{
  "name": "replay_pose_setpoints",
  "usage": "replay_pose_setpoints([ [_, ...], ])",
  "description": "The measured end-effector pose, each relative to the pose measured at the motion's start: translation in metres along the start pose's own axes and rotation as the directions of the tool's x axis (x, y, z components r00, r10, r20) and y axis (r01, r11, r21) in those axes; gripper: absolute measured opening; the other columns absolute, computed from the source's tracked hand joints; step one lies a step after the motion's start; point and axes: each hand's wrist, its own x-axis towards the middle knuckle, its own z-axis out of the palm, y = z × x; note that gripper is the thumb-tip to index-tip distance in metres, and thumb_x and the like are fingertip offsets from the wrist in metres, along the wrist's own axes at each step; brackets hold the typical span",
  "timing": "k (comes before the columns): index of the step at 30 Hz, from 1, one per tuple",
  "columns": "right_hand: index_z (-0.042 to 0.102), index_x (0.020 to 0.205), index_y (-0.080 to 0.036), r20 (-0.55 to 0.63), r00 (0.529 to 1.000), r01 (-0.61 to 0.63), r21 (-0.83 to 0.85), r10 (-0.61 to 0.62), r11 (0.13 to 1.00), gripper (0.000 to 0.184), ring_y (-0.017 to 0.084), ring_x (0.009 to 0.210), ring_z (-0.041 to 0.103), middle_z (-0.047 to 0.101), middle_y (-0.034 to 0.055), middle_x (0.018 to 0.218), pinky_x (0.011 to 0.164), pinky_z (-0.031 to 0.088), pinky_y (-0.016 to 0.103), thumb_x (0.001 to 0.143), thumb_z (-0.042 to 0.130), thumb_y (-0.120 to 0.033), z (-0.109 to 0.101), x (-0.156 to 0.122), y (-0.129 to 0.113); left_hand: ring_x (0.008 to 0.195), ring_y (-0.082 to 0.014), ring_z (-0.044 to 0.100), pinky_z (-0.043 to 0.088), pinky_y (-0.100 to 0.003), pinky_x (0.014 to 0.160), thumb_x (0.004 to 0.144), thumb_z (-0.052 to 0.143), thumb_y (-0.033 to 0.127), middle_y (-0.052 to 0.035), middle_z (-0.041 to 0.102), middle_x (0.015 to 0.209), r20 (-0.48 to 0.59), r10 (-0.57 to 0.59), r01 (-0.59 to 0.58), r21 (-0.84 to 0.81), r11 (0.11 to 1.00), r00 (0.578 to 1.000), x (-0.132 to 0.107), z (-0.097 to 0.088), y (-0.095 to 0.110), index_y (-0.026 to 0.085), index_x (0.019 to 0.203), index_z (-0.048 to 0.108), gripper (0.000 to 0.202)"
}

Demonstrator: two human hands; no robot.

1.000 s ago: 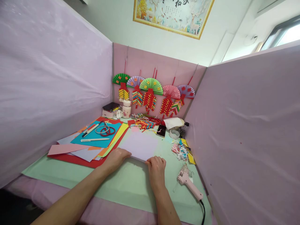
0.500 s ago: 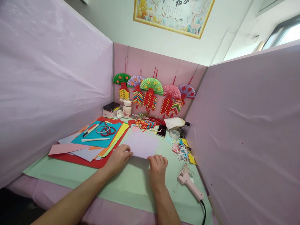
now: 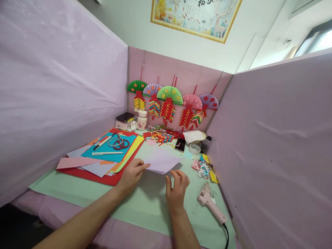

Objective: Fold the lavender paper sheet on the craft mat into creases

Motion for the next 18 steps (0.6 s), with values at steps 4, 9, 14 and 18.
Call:
replay_pose_setpoints([
  [4,0.054,0.106,-0.018,-0.053,0.998,0.024,0.058,-0.021,0.998,0.02,0.021,0.096,0.053,0.054,0.0088,0.098,0.087,0.039,0.04,0.087,0.058,-0.018,-0.001,-0.002,-0.001,0.081,-0.0156,0.054,0.047,-0.028,0.073,0.092,0.047,0.03,-0.0032,0.056,0.084,-0.145,-0.24,0.185,-0.317,0.93,0.96,0.002,0.0,0.004,0.022,0.093,0.07,0.024],
  [9,0.053,0.101,-0.02,0.037,0.993,0.11,0.107,-0.115,0.988,0.017,0.02,0.091,0.054,0.056,0.0065,0.092,0.084,0.039,0.039,0.086,0.058,-0.017,-0.003,-0.003,-0.012,0.079,-0.0165,0.059,0.053,-0.032,0.074,0.077,0.064,0.041,-0.0031,0.063,0.085,0.042,-0.631,0.484,-0.682,0.548,0.775,0.002,0.014,0.015,0.017,0.084,0.064,0.025],
  [14,0.055,0.103,-0.021,0.294,0.95,0.102,0.042,-0.11,0.994,0.021,0.021,0.093,0.053,0.057,0.007,0.098,0.09,0.033,0.04,0.086,0.06,-0.03,0.006,-0.007,-0.023,0.076,-0.0142,0.06,0.056,-0.031,0.073,0.065,0.075,0.04,-0.0007,0.06,0.079,0.29,-0.692,0.552,-0.812,0.187,0.661,-0.006,0.028,0.032,0.014,0.086,0.06,0.037],
  [18,0.058,0.098,-0.022,0.413,0.91,0.041,0.0,-0.037,0.999,0.012,0.019,0.094,0.051,0.06,0.0041,0.096,0.092,0.027,0.039,0.086,0.059,-0.025,0.015,-0.012,-0.025,0.077,-0.013,0.06,0.055,-0.025,0.068,0.062,0.079,0.035,-0.0025,0.062,0.084,0.358,-0.702,0.562,-0.824,0.073,0.616,-0.01,0.03,0.041,0.014,0.088,0.059,0.039],
])
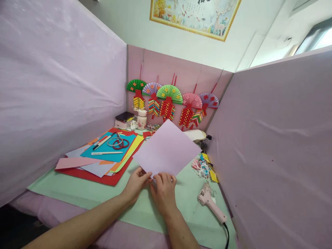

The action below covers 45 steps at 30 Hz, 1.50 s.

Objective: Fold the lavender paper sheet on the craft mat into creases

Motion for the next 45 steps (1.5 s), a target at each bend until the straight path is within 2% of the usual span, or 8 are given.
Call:
replay_pose_setpoints([
  [8,0.06,0.087,-0.022,0.051,0.999,-0.019,0.012,0.018,1.0,0.013,0.015,0.082,0.05,0.06,-0.0008,0.081,0.086,0.025,0.034,0.091,0.05,-0.016,0.001,0.001,0.007,0.081,-0.013,0.063,0.055,-0.024,0.071,0.065,0.08,0.02,-0.0058,0.064,0.092,-0.039,-0.152,0.147,-0.103,0.984,0.988,-0.003,0.002,0.001,0.016,0.089,0.055,0.036],
  [13,0.061,0.083,-0.021,0.082,0.994,-0.074,-0.001,0.074,0.997,0.017,0.015,0.081,0.049,0.059,-0.0004,0.08,0.087,0.025,0.034,0.093,0.048,-0.015,0.0,0.0,0.01,0.063,-0.0111,0.063,0.054,-0.025,0.063,0.076,0.07,0.04,-0.0038,0.065,0.077,0.221,-0.362,0.32,0.204,0.925,0.906,-0.008,-0.008,-0.002,0.015,0.087,0.053,0.031],
  [15,0.06,0.081,-0.021,0.118,0.988,-0.094,-0.012,0.095,0.996,0.018,0.015,0.081,0.049,0.059,-0.0002,0.08,0.086,0.025,0.033,0.092,0.048,-0.014,0.0,0.0,0.012,0.055,-0.0125,0.06,0.05,-0.027,0.056,0.081,0.062,0.039,-0.0018,0.063,0.068,0.313,-0.35,0.174,0.474,0.863,0.883,-0.011,-0.011,-0.003,0.016,0.082,0.052,0.025],
  [17,0.06,0.081,-0.021,0.155,0.982,-0.105,-0.021,0.107,0.994,0.018,0.016,0.082,0.049,0.059,0.0,0.081,0.086,0.024,0.033,0.092,0.048,-0.013,-0.001,-0.001,0.013,0.061,-0.0153,0.06,0.049,-0.03,0.061,0.081,0.059,0.03,-0.0017,0.063,0.069,0.412,-0.157,-0.188,0.679,0.71,0.897,-0.014,-0.014,-0.001,0.016,0.079,0.054,0.015],
  [21,0.06,0.084,-0.021,0.203,0.971,-0.121,-0.044,0.127,0.992,0.018,0.016,0.084,0.049,0.06,0.0007,0.083,0.085,0.024,0.033,0.092,0.047,-0.012,-0.001,-0.003,0.016,0.105,-0.0231,0.054,0.041,-0.04,0.09,0.081,0.057,0.013,-0.0064,0.064,0.106,0.656,0.22,-0.688,0.714,0.13,0.722,-0.01,-0.019,0.008,0.02,0.104,0.06,0.025],
  [25,0.061,0.083,-0.021,0.231,0.964,-0.126,-0.046,0.133,0.991,0.018,0.016,0.084,0.051,0.06,0.0005,0.082,0.084,0.024,0.033,0.09,0.048,-0.011,-0.002,-0.002,0.017,0.101,-0.02,0.057,0.039,-0.038,0.09,0.089,0.049,0.012,-0.0043,0.065,0.103,0.696,0.161,-0.694,0.716,-0.076,0.7,0.004,-0.029,0.006,0.023,0.111,0.06,0.028],
  [38,0.061,0.08,-0.023,0.3,0.95,-0.062,-0.082,0.084,0.995,0.012,0.016,0.082,0.052,0.061,-0.0002,0.081,0.086,0.026,0.033,0.089,0.055,-0.019,-0.004,-0.003,0.013,0.089,-0.0185,0.056,0.046,-0.031,0.078,0.093,0.049,0.017,-0.0047,0.063,0.094,0.723,0.133,-0.688,0.688,-0.23,0.678,0.002,-0.027,-0.014,0.017,0.096,0.063,0.015],
  [45,0.061,0.078,-0.022,0.336,0.936,-0.06,-0.139,0.104,0.988,0.015,0.015,0.08,0.053,0.061,-0.0006,0.08,0.079,0.028,0.03,0.091,0.054,-0.017,-0.002,-0.003,0.016,0.087,-0.0183,0.052,0.043,-0.031,0.074,0.093,0.048,0.018,-0.0036,0.059,0.091,0.683,0.093,-0.635,0.714,-0.295,0.725,0.002,-0.026,-0.006,0.018,0.088,0.061,0.014],
])
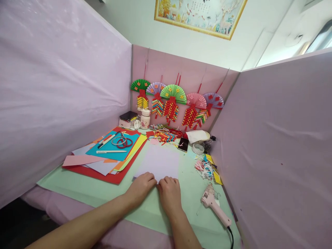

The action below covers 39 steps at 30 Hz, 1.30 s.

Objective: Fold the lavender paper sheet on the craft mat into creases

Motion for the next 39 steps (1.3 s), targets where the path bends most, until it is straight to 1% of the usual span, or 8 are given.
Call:
replay_pose_setpoints([
  [3,0.061,0.078,-0.022,0.021,0.999,-0.024,-0.032,0.025,0.999,0.014,0.017,0.081,0.054,0.062,0.0002,0.08,0.075,0.029,0.03,0.089,0.056,-0.015,0.0,0.001,0.003,0.084,-0.0184,0.051,0.041,-0.031,0.071,0.092,0.048,0.017,-0.0038,0.058,0.09,0.038,-0.047,0.046,0.022,0.999,0.998,-0.001,-0.006,-0.007,0.019,0.085,0.06,0.013],
  [6,0.061,0.077,-0.022,0.022,0.999,-0.04,-0.03,0.041,0.999,0.012,0.017,0.081,0.054,0.062,0.0004,0.08,0.074,0.03,0.03,0.088,0.059,-0.016,-0.001,0.001,0.005,0.083,-0.0179,0.049,0.038,-0.03,0.07,0.092,0.049,0.018,-0.0033,0.057,0.088,0.04,-0.06,0.06,-0.005,0.998,0.997,-0.002,-0.009,-0.013,0.019,0.083,0.06,0.014],
  [12,0.06,0.077,-0.022,-0.002,1.0,0.016,0.023,-0.016,1.0,0.012,0.016,0.081,0.054,0.062,-0.0015,0.079,0.077,0.03,0.03,0.087,0.061,-0.016,-0.002,0.001,0.002,0.082,-0.0171,0.049,0.035,-0.03,0.069,0.091,0.05,0.019,-0.0024,0.056,0.086,0.01,-0.077,0.078,-0.055,0.995,0.997,-0.002,-0.008,-0.016,0.019,0.08,0.062,0.016],
  [17,0.057,0.07,-0.02,0.026,1.0,-0.018,0.025,0.017,1.0,0.017,0.016,0.077,0.053,0.061,-0.0014,0.075,0.071,0.03,0.029,0.085,0.065,-0.02,-0.003,0.002,0.003,0.084,-0.0169,0.052,0.035,-0.03,0.073,0.088,0.053,0.017,-0.0022,0.059,0.085,0.003,-0.122,0.121,-0.155,0.981,0.993,-0.002,-0.009,-0.021,0.02,0.078,0.066,0.017],
  [20,0.057,0.07,-0.02,0.039,0.998,-0.043,0.041,0.041,0.998,0.017,0.015,0.076,0.053,0.061,-0.002,0.074,0.069,0.031,0.028,0.083,0.068,-0.022,-0.003,0.002,0.004,0.087,-0.0172,0.055,0.035,-0.032,0.076,0.088,0.052,0.017,-0.0027,0.062,0.085,0.024,-0.11,0.113,-0.214,0.97,0.994,-0.002,-0.01,-0.028,0.02,0.082,0.069,0.018],
  [25,0.058,0.07,-0.021,0.031,0.998,-0.052,0.073,0.05,0.996,0.016,0.015,0.073,0.055,0.063,-0.0022,0.073,0.066,0.031,0.027,0.084,0.066,-0.021,-0.005,0.002,0.006,0.088,-0.0183,0.058,0.035,-0.032,0.077,0.088,0.051,0.017,-0.0027,0.065,0.084,0.041,-0.141,0.146,-0.238,0.96,0.989,0.0,-0.017,-0.037,0.02,0.081,0.068,0.018],
  [31,0.058,0.069,-0.022,0.041,0.998,-0.058,0.1,0.054,0.993,0.017,0.014,0.072,0.057,0.063,-0.0028,0.072,0.066,0.032,0.027,0.084,0.065,-0.021,-0.012,0.001,0.01,0.089,-0.019,0.058,0.035,-0.033,0.08,0.087,0.051,0.02,-0.0031,0.065,0.085,0.08,-0.197,0.212,-0.283,0.935,0.977,0.0,-0.028,-0.038,0.02,0.076,0.067,0.02],
  [39,0.058,0.069,-0.022,0.062,0.997,-0.046,0.093,0.041,0.995,0.018,0.013,0.074,0.057,0.062,-0.0032,0.073,0.068,0.032,0.026,0.086,0.062,-0.021,-0.013,0.001,0.011,0.087,-0.0194,0.058,0.034,-0.034,0.08,0.084,0.05,0.019,-0.0032,0.065,0.083,0.091,-0.22,0.238,-0.324,0.916,0.971,-0.001,-0.032,-0.038,0.019,0.073,0.066,0.02],
])
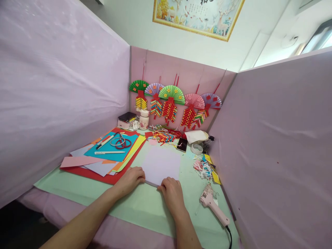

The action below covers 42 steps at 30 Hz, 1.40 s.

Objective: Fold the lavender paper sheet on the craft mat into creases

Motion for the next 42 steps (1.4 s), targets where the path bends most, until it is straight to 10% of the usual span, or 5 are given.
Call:
replay_pose_setpoints([
  [13,0.059,0.074,-0.023,0.03,0.999,0.045,-0.001,-0.045,0.999,0.016,0.013,0.077,0.056,0.061,-0.0038,0.077,0.071,0.033,0.026,0.087,0.058,-0.014,-0.003,-0.001,0.0,0.088,-0.0188,0.058,0.035,-0.034,0.08,0.086,0.049,0.023,-0.003,0.065,0.085,0.018,0.015,-0.015,0.011,1.0,1.0,-0.001,-0.003,-0.005,0.019,0.076,0.066,0.02],
  [22,0.058,0.076,-0.022,0.054,0.998,0.021,0.06,-0.024,0.998,0.015,0.014,0.079,0.056,0.061,-0.0031,0.079,0.075,0.031,0.026,0.088,0.056,-0.014,0.001,-0.001,0.002,0.089,-0.019,0.054,0.033,-0.034,0.078,0.089,0.056,0.023,-0.0028,0.062,0.09,0.041,0.253,-0.254,0.27,0.929,0.967,0.0,0.029,0.023,0.019,0.088,0.062,0.008],
  [42,0.06,0.075,-0.02,0.087,0.994,-0.066,0.053,0.062,0.996,0.014,0.014,0.081,0.056,0.064,-0.0016,0.08,0.079,0.028,0.029,0.088,0.057,-0.018,0.0,0.002,-0.003,0.09,-0.0206,0.057,0.037,-0.032,0.073,0.091,0.055,0.026,-0.0045,0.064,0.091,0.061,0.097,-0.11,0.27,0.957,0.993,0.006,0.03,0.019,0.018,0.085,0.062,0.012],
])
